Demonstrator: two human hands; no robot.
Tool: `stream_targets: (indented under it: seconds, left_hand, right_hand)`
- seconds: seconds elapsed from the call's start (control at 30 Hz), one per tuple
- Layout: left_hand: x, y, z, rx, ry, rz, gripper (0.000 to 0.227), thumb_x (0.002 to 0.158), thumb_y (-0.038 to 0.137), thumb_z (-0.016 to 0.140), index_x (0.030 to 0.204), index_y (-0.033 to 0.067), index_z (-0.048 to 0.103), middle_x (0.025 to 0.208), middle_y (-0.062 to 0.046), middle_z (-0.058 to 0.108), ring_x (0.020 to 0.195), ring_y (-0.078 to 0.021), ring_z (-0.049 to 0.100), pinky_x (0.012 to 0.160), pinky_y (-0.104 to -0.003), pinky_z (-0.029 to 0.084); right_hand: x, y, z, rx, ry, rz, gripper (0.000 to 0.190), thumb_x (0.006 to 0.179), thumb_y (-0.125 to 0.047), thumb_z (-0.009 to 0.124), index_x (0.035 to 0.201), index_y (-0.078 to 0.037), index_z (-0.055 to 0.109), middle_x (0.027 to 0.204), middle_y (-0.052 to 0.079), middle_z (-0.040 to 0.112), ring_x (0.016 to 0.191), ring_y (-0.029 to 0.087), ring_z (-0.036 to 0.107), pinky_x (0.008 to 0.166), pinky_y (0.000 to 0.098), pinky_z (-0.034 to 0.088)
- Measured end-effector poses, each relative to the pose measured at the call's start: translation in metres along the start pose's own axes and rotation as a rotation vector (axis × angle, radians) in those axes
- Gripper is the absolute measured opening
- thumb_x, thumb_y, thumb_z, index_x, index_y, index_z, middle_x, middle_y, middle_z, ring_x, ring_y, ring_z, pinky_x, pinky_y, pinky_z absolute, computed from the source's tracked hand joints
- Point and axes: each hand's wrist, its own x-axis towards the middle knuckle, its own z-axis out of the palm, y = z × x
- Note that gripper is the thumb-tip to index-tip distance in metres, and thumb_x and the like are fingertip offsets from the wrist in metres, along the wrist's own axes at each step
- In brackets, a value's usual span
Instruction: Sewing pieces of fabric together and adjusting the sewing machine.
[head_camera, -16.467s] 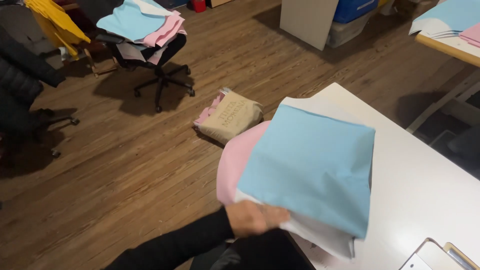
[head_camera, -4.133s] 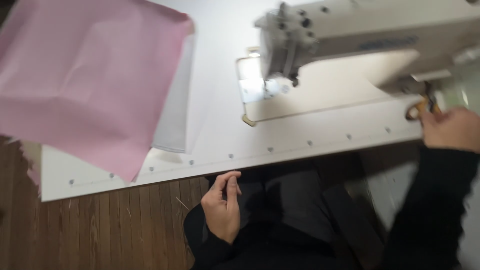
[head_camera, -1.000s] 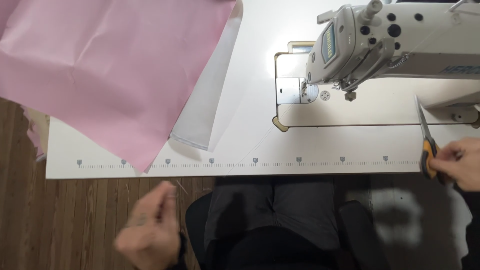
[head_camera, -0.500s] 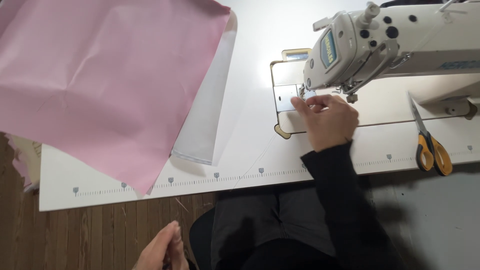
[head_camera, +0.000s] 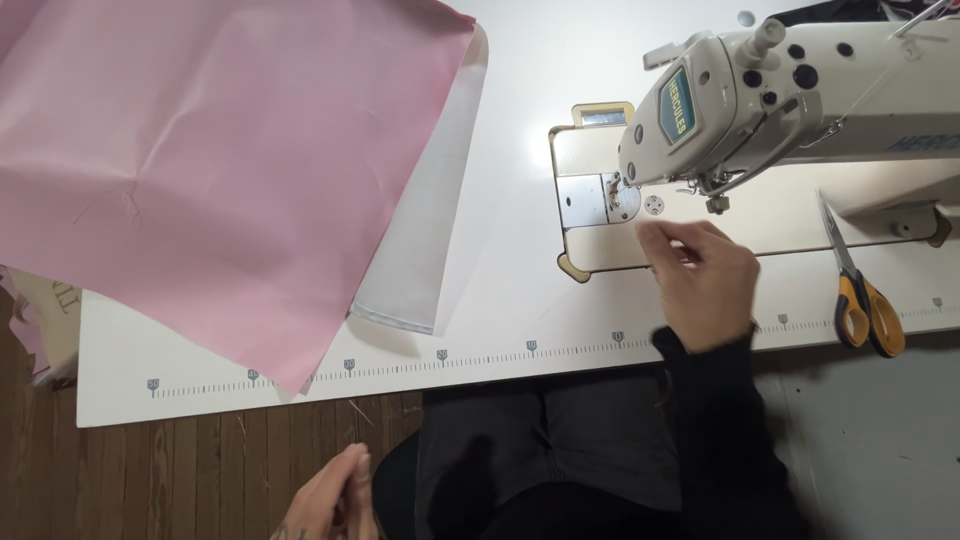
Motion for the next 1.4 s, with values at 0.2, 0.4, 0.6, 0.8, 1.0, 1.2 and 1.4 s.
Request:
stream_targets:
  seconds: [0.2, 0.4, 0.6, 0.8, 1.0, 1.2, 1.4]
  left_hand:
    - [0.058, 0.150, -0.003, -0.030, -0.045, 0.453, 0.019, 0.084, 0.013, 0.080, 0.102, 0.0092, 0.076, 0.082, -0.006, 0.078, 0.067, -0.0175, 0.076, 0.061, -0.031, 0.061]
    - [0.098, 0.220, 0.052, -0.294, -0.298, 0.927, 0.029, 0.090, 0.007, 0.075, 0.118, 0.0097, 0.073, 0.111, -0.004, 0.075, 0.103, -0.0189, 0.071, 0.083, -0.033, 0.061]
    - [0.112, 0.229, 0.127, -0.270, -0.548, 1.229, 0.026, 0.102, 0.015, 0.069, 0.127, 0.0169, 0.072, 0.129, 0.002, 0.072, 0.118, -0.0168, 0.068, 0.101, -0.036, 0.052]
    - [0.114, 0.211, 0.094, -0.031, -0.433, 1.165, 0.025, 0.095, 0.015, 0.071, 0.120, 0.0160, 0.073, 0.129, 0.001, 0.071, 0.118, -0.0187, 0.066, 0.101, -0.041, 0.049]
    - [0.074, 0.172, 0.071, 0.016, -0.419, 1.225, 0.024, 0.092, 0.010, 0.074, 0.113, 0.0004, 0.076, 0.131, -0.009, 0.073, 0.126, -0.0243, 0.066, 0.105, -0.041, 0.053]
    - [0.057, 0.158, 0.048, -0.291, -0.320, 1.111, 0.013, 0.086, -0.003, 0.075, 0.099, -0.0051, 0.072, 0.104, -0.016, 0.075, 0.101, -0.0288, 0.077, 0.085, -0.034, 0.067]
    - [0.050, 0.151, 0.041, -0.177, -0.363, 0.949, 0.015, 0.082, 0.002, 0.072, 0.095, -0.0035, 0.074, 0.102, -0.016, 0.076, 0.095, -0.0289, 0.077, 0.078, -0.036, 0.064]
  right_hand:
    - [-0.055, 0.030, -0.034, 0.567, -0.256, 0.635, 0.021, 0.094, -0.013, 0.068, 0.101, 0.006, 0.074, 0.067, 0.000, 0.059, 0.048, 0.005, 0.038, 0.039, 0.0243, 0.027]
    - [-0.111, 0.001, -0.064, 0.291, -0.459, 0.530, 0.012, 0.087, -0.009, 0.075, 0.088, 0.001, 0.081, 0.062, 0.004, 0.064, 0.052, 0.007, 0.051, 0.045, 0.0236, 0.039]
    - [-0.109, -0.005, -0.088, 0.353, -0.399, 0.370, 0.008, 0.084, -0.006, 0.079, 0.084, 0.002, 0.079, 0.072, 0.002, 0.064, 0.061, 0.007, 0.054, 0.052, 0.0218, 0.043]
    - [-0.086, 0.005, -0.103, 0.031, -0.244, 0.202, 0.007, 0.081, -0.009, 0.079, 0.087, -0.006, 0.079, 0.073, -0.001, 0.073, 0.062, 0.005, 0.063, 0.056, 0.0207, 0.049]
    - [-0.055, 0.021, -0.098, -0.271, -0.054, -0.175, 0.016, 0.088, -0.012, 0.084, 0.103, -0.010, 0.076, 0.091, 0.003, 0.070, 0.065, 0.009, 0.061, 0.060, 0.0237, 0.051]
    - [-0.021, 0.024, -0.096, -0.408, -0.170, -0.387, 0.020, 0.085, -0.014, 0.084, 0.102, -0.008, 0.077, 0.099, 0.007, 0.072, 0.078, 0.014, 0.071, 0.065, 0.0283, 0.057]
    - [-0.017, 0.060, -0.117, -0.358, 0.074, -0.287, 0.010, 0.110, -0.002, 0.083, 0.109, 0.004, 0.075, 0.099, 0.012, 0.071, 0.081, 0.016, 0.069, 0.067, 0.0264, 0.052]
